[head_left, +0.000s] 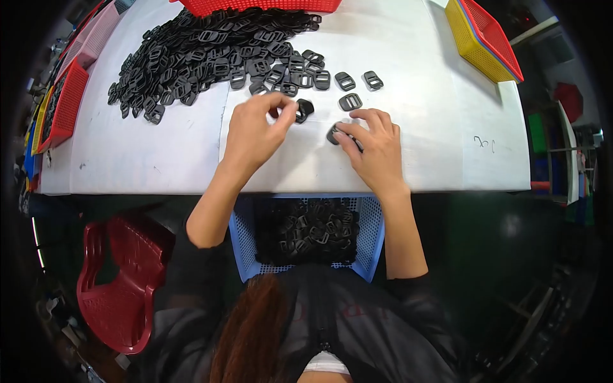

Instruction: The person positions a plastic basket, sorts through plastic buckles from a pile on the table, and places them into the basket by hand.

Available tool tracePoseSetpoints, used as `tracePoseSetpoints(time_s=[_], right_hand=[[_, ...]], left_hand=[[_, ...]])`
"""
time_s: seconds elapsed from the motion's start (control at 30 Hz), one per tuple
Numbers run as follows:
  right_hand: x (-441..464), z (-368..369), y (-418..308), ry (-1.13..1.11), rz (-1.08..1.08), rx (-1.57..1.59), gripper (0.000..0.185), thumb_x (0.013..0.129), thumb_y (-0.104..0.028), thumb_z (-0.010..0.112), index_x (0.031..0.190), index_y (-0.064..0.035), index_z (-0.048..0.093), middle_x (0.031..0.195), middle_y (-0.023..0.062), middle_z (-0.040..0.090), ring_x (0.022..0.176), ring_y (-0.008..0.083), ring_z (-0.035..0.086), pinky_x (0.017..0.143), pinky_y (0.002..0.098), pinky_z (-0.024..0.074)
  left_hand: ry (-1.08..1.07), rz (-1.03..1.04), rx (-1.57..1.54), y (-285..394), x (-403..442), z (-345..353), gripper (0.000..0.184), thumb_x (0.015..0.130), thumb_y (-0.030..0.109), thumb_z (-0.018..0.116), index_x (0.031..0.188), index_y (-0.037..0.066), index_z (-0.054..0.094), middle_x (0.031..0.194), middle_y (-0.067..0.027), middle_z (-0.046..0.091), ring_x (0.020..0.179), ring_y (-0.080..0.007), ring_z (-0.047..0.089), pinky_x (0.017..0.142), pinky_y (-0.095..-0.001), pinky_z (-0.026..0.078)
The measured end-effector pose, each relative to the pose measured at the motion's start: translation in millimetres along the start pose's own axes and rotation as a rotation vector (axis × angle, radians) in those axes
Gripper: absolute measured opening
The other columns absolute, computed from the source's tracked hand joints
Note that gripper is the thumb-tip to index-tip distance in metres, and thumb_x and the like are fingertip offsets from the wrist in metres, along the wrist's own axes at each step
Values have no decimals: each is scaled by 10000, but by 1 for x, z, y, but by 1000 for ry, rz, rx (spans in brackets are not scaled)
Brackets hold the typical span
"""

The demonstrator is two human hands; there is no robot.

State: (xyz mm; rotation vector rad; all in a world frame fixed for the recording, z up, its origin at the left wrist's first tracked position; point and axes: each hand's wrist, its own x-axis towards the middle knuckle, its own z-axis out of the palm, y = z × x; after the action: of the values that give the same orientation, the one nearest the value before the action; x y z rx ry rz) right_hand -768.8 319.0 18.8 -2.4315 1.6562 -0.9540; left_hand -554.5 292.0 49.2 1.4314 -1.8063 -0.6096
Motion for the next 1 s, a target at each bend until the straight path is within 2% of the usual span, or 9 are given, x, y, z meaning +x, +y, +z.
tracePoseSetpoints(time_s=[0.1, 0.23, 0.3, 0.37, 0.53, 0.7, 0.83, 0.93, 1.0], right_hand=[[2, -3, -3, -6, -15, 30, 127, 782, -209, 731, 888, -139, 725, 1042, 23, 621, 1054, 225, 531, 829, 383, 374], [28, 21, -12, 4, -81, 69, 262, 767, -56, 656, 990, -179, 716, 1076, 19, 608, 1048, 221, 534, 817, 386, 390], [36, 29, -17, -12, -125, 24, 389, 726, 37, 597, 1007, -201, 721, 1095, 17, 605, 1049, 224, 535, 822, 384, 404], [34, 32, -13, -55, -165, 6, 387, 721, 40, 599, 1005, -195, 721, 1092, 18, 606, 1048, 228, 535, 821, 378, 408], [48, 28, -8, -5, -132, 66, 293, 763, 4, 624, 994, -148, 718, 1058, 1, 620, 1053, 216, 539, 826, 377, 407], [67, 53, 18, 17, -151, -112, 212, 802, -146, 693, 1013, -150, 705, 1012, -20, 671, 1003, 173, 564, 845, 393, 383], [54, 37, 8, 124, -66, -79, 163, 844, -121, 652, 989, -148, 721, 859, 10, 694, 904, 186, 600, 837, 384, 397], [49, 8, -3, -205, 284, 291, 207, 855, -81, 629, 1031, -150, 715, 818, 18, 692, 875, 204, 603, 803, 383, 417], [51, 13, 13, -111, 146, 168, 247, 821, -23, 598, 985, -146, 736, 960, 35, 677, 958, 225, 583, 800, 377, 429]], left_hand=[[-306, -249, -161, -1, -20, -7, 143, 847, 135, 662, 865, 0, 705, 761, -92, 680, 628, -150, 576, 606, -297, 460], [67, 133, 107, -6, -27, 7, 119, 803, 124, 704, 877, 30, 700, 849, -69, 689, 734, -189, 594, 652, -302, 475], [35, 251, 175, -9, -37, 11, 137, 782, 124, 724, 891, 46, 699, 904, -63, 687, 794, -214, 597, 687, -319, 481], [-61, 282, 225, -9, -51, 6, 169, 757, 118, 744, 913, 67, 700, 972, -62, 676, 865, -248, 605, 749, -347, 489], [51, 256, 174, -14, -40, 0, 202, 768, 95, 722, 966, 67, 698, 1003, -62, 670, 909, -252, 604, 795, -342, 489], [172, 405, 386, -23, 24, 30, 218, 811, 136, 681, 1023, 86, 699, 1048, -41, 661, 934, -226, 576, 826, -345, 460], [66, 389, 461, -43, 53, 49, 201, 812, 164, 677, 999, 95, 707, 1019, 3, 659, 950, -211, 547, 824, -378, 416], [62, 379, 409, -39, 55, 47, 184, 829, 189, 667, 986, 109, 720, 925, -3, 677, 938, -212, 551, 814, -388, 425], [9, 195, 195, -29, 51, 45, 168, 846, 177, 655, 984, 110, 722, 860, -20, 689, 942, -245, 575, 821, -398, 453]])
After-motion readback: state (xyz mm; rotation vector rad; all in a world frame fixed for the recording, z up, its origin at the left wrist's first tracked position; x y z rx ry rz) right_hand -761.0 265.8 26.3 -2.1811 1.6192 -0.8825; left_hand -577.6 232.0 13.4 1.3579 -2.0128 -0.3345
